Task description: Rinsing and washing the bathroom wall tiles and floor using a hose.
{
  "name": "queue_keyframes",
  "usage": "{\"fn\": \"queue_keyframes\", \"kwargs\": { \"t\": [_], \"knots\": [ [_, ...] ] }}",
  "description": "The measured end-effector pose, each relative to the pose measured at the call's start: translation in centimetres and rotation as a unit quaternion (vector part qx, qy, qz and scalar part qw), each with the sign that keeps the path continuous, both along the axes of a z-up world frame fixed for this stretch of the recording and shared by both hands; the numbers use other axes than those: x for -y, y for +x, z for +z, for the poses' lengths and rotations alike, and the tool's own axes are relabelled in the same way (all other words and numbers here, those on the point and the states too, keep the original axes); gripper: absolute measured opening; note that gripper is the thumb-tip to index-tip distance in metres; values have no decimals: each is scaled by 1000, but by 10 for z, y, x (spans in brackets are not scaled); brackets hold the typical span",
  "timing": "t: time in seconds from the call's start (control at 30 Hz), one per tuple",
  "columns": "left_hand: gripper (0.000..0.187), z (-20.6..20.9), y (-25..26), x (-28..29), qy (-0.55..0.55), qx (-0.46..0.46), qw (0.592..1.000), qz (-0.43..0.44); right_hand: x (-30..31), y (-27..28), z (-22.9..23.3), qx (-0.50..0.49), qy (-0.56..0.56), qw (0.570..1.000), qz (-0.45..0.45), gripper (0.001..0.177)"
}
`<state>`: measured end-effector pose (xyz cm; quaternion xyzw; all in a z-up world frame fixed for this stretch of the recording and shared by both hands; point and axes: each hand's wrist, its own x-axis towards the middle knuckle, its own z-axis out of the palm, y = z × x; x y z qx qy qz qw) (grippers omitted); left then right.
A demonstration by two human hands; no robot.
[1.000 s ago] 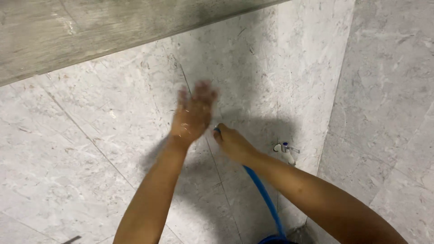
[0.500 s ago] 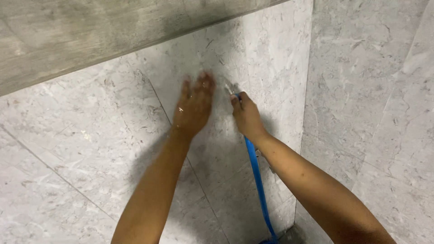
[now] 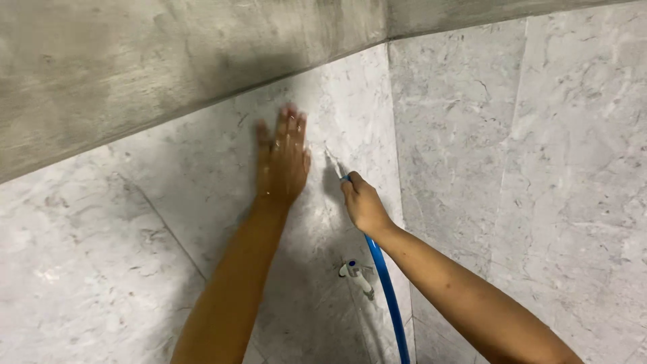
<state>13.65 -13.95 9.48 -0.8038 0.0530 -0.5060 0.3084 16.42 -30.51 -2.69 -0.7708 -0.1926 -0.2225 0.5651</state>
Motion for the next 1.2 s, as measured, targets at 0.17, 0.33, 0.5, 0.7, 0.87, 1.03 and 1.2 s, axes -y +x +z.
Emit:
{"fn": "queue_keyframes", "kwargs": {
  "t": [0.17,0.33,0.5,0.7,0.87,1.03,1.2],
  "knots": [
    [54,-110,77,19,173,-158,971,-44,26,-17,7,-154,-74,984,53,35],
    [65,-76,125,51,134,-177,972,-83,56,35,38,-203,-108,961,154,42],
    [67,31,168,110,123,-37,991,-25,97,63,102,-122,26,985,120,39],
    [76,0,189,173,119,-23,989,82,132,75,71,-123,40,990,48,37],
    [78,-207,225,151,175,-89,980,20,154,103,-41,-89,9,996,-5,34],
    [70,-251,242,126,204,-80,975,-34,156,89,-104,-134,-49,989,-24,33],
    [67,-211,204,101,284,-147,946,-51,138,64,-79,-170,-63,982,49,34]
  ]
}}
